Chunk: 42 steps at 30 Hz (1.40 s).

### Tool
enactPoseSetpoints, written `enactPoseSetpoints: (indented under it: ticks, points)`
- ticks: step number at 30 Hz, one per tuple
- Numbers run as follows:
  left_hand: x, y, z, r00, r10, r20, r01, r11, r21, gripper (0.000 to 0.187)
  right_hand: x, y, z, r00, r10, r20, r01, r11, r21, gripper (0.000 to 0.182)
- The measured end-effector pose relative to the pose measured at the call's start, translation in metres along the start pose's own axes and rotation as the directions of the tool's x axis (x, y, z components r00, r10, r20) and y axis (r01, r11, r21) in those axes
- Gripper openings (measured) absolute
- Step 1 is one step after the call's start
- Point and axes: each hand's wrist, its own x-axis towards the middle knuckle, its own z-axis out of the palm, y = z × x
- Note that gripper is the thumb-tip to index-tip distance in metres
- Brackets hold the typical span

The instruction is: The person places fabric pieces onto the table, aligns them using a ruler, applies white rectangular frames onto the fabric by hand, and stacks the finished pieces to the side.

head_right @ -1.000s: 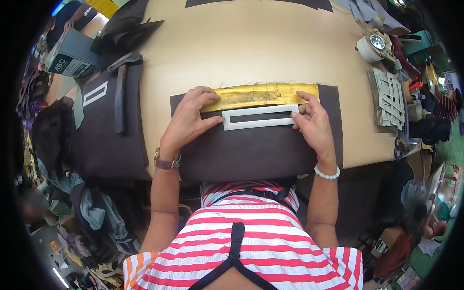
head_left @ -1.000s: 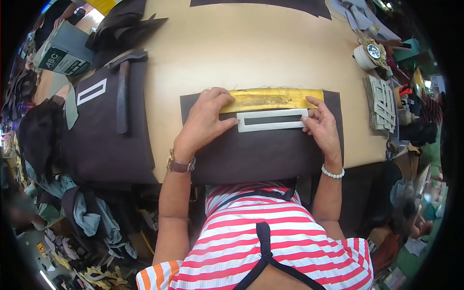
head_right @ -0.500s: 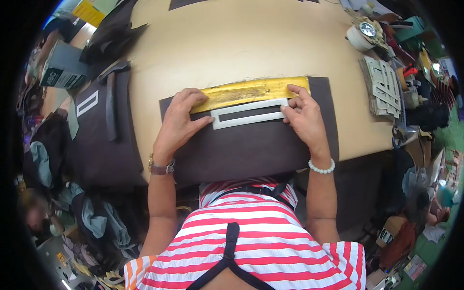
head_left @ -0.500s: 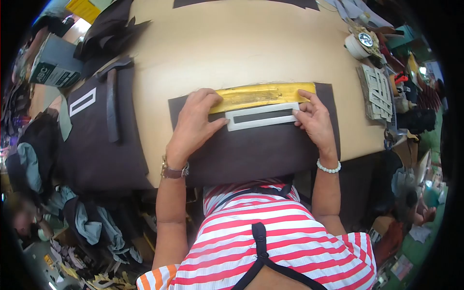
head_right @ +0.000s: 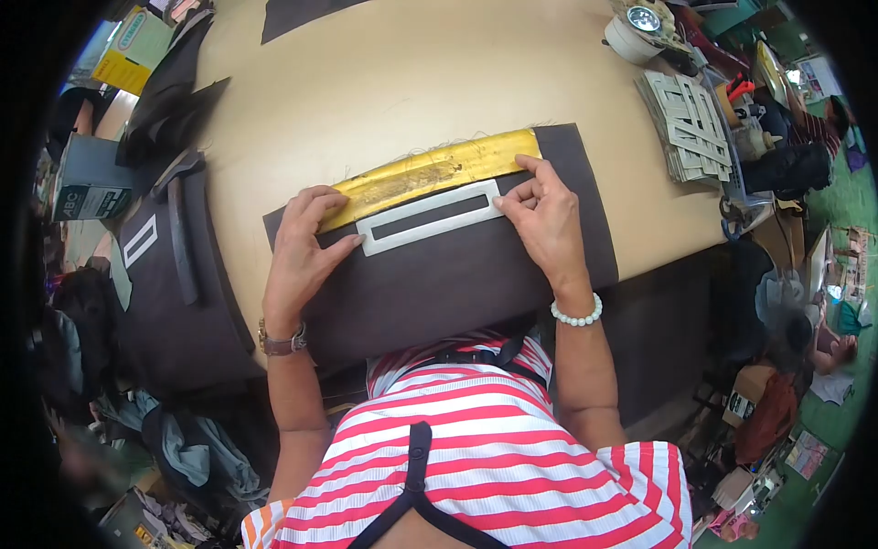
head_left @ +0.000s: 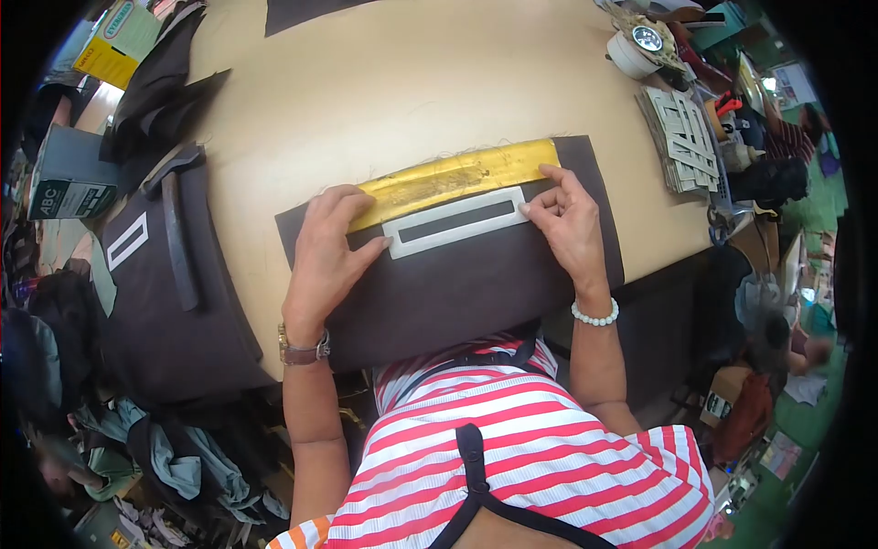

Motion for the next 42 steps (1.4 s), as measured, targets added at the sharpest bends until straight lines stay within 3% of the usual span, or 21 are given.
enactPoseSetpoints:
  ticks: [12, 15, 18, 19, 21, 24, 27, 30, 31, 32, 34, 38, 42]
  points:
    - [0.0, -0.001, 0.0, 1.0, 0.001, 0.005, -0.001, 1.0, 0.004, 0.04, 0.002, -0.001, 0.002, 1.0, -0.007, -0.019, 0.006, 0.999, -0.035, 0.048]
    - [-0.001, 0.0, 0.001, 1.0, 0.021, -0.009, -0.021, 1.0, 0.021, 0.041, 0.001, 0.005, 0.005, 0.994, -0.096, -0.057, 0.095, 0.995, -0.029, 0.041]
    - [-0.005, 0.001, 0.004, 0.998, 0.043, -0.05, -0.042, 0.999, 0.023, 0.038, -0.007, 0.003, 0.008, 0.992, -0.125, -0.008, 0.122, 0.978, -0.171, 0.029]
    - [-0.007, 0.001, 0.007, 0.995, 0.078, -0.06, -0.075, 0.996, 0.053, 0.036, -0.01, 0.005, 0.01, 0.958, -0.285, -0.019, 0.262, 0.901, -0.346, 0.026]
    - [-0.015, 0.0, 0.013, 0.986, 0.148, -0.079, -0.138, 0.983, 0.118, 0.033, -0.017, 0.012, 0.017, 0.816, -0.576, 0.048, 0.465, 0.604, -0.648, 0.021]
    - [-0.028, -0.004, 0.023, 0.923, 0.384, -0.024, -0.358, 0.879, 0.314, 0.03, -0.022, 0.015, 0.013, 0.85, -0.523, 0.061, 0.435, 0.632, -0.641, 0.019]
    - [-0.041, 0.003, 0.026, 0.928, 0.371, 0.023, -0.341, 0.825, 0.45, 0.034, -0.015, 0.011, 0.011, 0.828, -0.56, -0.03, 0.419, 0.654, -0.63, 0.019]
    - [-0.044, 0.002, 0.026, 0.944, 0.329, 0.034, -0.309, 0.839, 0.448, 0.039, -0.026, -0.01, 0.048, 0.646, -0.758, 0.092, 0.622, 0.453, -0.638, 0.025]
    - [-0.045, 0.001, 0.026, 0.951, 0.306, 0.043, -0.294, 0.854, 0.43, 0.042, -0.032, -0.016, 0.07, 0.618, -0.773, 0.141, 0.742, 0.514, -0.431, 0.028]
    - [-0.045, 0.0, 0.028, 0.957, 0.286, 0.039, -0.276, 0.869, 0.411, 0.043, -0.043, -0.024, 0.087, 0.567, -0.793, 0.226, 0.812, 0.491, -0.316, 0.034]
    - [-0.047, -0.002, 0.029, 0.969, 0.243, 0.036, -0.239, 0.897, 0.372, 0.046, -0.06, -0.024, 0.113, 0.701, -0.642, 0.31, 0.712, 0.656, -0.251, 0.053]
    - [-0.048, 0.003, 0.024, 0.975, 0.215, 0.058, -0.218, 0.878, 0.426, 0.054, -0.057, -0.017, 0.096, 0.747, -0.562, 0.355, 0.664, 0.653, -0.365, 0.061]
    - [-0.046, 0.004, 0.021, 0.971, 0.228, 0.077, -0.238, 0.858, 0.454, 0.049, -0.049, -0.009, 0.075, 0.792, -0.52, 0.319, 0.609, 0.642, -0.465, 0.062]
